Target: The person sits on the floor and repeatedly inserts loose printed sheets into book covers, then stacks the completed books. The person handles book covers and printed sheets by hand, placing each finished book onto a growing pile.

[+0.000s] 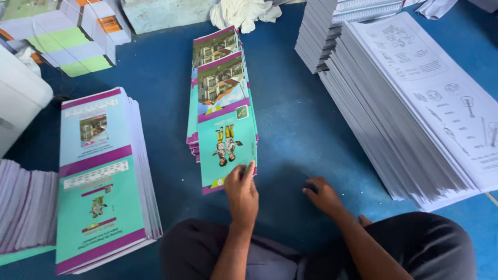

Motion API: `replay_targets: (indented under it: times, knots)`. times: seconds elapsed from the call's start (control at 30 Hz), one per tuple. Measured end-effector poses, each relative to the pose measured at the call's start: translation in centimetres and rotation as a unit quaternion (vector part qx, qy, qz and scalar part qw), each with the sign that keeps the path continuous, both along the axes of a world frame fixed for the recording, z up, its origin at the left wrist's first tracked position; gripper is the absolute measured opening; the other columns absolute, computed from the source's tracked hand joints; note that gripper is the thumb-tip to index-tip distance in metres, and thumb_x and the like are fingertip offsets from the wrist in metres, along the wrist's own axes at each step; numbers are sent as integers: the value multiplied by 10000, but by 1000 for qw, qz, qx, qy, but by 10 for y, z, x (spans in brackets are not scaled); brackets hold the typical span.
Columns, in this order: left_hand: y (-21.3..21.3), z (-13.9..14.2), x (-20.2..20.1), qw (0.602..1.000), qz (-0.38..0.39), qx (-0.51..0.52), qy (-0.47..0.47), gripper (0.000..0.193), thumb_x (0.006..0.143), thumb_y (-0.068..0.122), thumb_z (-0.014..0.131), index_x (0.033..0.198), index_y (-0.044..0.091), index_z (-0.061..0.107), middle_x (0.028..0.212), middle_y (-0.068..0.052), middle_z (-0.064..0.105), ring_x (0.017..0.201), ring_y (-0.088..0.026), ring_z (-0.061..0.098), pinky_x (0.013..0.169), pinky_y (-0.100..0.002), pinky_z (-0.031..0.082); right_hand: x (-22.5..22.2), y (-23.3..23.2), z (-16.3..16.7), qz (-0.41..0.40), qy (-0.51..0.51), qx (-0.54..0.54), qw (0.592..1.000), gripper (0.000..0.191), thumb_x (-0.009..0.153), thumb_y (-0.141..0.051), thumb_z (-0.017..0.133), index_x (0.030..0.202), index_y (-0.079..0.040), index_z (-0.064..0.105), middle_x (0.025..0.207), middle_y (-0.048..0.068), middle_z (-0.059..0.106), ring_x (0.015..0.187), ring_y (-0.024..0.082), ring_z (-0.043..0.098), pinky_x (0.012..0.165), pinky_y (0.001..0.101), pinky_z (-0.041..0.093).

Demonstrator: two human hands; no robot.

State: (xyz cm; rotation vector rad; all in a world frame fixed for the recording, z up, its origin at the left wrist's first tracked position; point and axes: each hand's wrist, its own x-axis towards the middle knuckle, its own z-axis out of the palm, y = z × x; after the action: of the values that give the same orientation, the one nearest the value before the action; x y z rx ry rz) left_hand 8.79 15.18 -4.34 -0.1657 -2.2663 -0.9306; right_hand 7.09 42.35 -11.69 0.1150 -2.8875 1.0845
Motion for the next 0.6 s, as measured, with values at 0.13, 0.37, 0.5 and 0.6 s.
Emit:
replay_targets:
  times: [0.13, 0.37, 0.5, 0.6]
  knots:
    - [2, 11, -2, 1000, 6, 3, -5, 407, 917, 21, 667, 1318, 91, 691, 1190, -170, 586, 1133, -363, 548, 1005, -506, 421, 3, -6, -1, -19, 4, 4, 1000, 418, 848, -273, 756, 1192, -45, 687, 1332, 191, 622, 1222, 383, 612, 1042, 422, 497]
    - [15, 13, -7, 1000, 1, 5, 16, 353, 929, 94, 697, 1282, 98, 708, 1186, -170, 571, 1143, -367, 533, 1020, -507, 413, 6, -2, -5, -5, 28, -5, 1000, 396, 844, -265, 763, 1169, -44, 718, 1356, 214, 603, 1238, 406, 589, 1025, 438, 490]
    - [24, 8, -2, 999, -48, 9, 6, 339, 951, 97, 705, 1290, 100, 703, 1201, -171, 574, 1143, -358, 555, 986, -462, 455, -5, -5, -6, -33, -7, -61, 998, 353, 916, -315, 711, 1159, -61, 740, 1220, 149, 721, 1138, 318, 692, 986, 377, 539]
    - [27, 3, 1, 997, -82, -6, -10, 358, 929, 88, 708, 1286, 94, 696, 1229, -190, 571, 1167, -382, 561, 983, -459, 470, -14, -15, -10, -63, -109, -213, 969, 385, 951, -347, 667, 1180, -48, 748, 1103, 111, 800, 1042, 230, 751, 934, 341, 565]
